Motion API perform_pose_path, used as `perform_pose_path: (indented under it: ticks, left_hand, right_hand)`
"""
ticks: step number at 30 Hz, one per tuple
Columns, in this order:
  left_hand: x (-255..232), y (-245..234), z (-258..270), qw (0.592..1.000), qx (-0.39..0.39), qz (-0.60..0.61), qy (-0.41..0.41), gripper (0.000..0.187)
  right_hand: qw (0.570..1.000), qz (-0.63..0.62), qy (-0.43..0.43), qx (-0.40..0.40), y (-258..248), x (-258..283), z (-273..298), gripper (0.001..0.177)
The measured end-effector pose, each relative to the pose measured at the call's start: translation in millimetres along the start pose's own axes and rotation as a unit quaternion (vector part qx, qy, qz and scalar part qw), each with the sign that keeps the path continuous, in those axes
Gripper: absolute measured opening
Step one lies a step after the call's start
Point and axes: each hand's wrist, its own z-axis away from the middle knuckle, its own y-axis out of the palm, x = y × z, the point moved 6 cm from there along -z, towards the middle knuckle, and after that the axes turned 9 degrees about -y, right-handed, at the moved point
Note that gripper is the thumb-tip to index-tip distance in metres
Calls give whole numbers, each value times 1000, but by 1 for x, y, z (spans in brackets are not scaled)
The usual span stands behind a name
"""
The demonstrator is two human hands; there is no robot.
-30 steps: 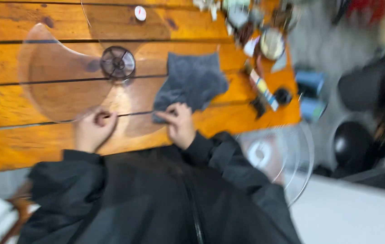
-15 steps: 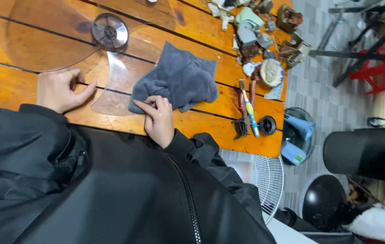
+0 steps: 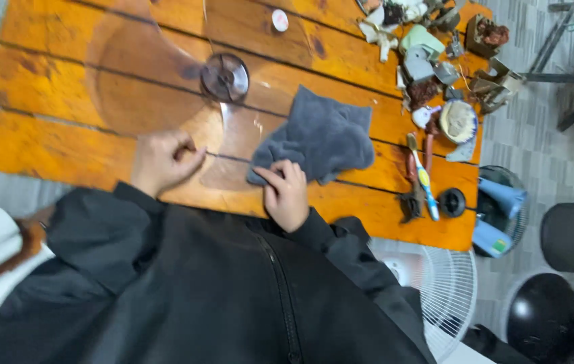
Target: Cleaning plastic fan blades using a cloth
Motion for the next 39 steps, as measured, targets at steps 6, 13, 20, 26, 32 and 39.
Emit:
perform_pose_path:
  ticks: [6,13,20,26,32,39]
  left_hand:
    - [3,-18,3,997,-57,48,23,14]
    - [-26,-17,-5,995,-38,91,14,11]
    - [-62,4,-14,994,87,15,68,62]
    - [-51,24,-11,988,131,-31,74,67]
    - [-54,21,-13,987,137,-27,82,66]
    - [-55,17,-14,989,127,-4,77,62]
  right_hand:
    - [995,-79,62,5,-23,-9,-23,36]
    - [984,-42,77,-153,-144,-26,-87,18]
    - [982,47,-63,-171,-95,-7,-170,24]
    - [984,117,-54,120,19,-32,-172,51]
    - [983,149,-25,106,15,-68,-168,44]
    - [974,206,15,92,22,-75,-169,46]
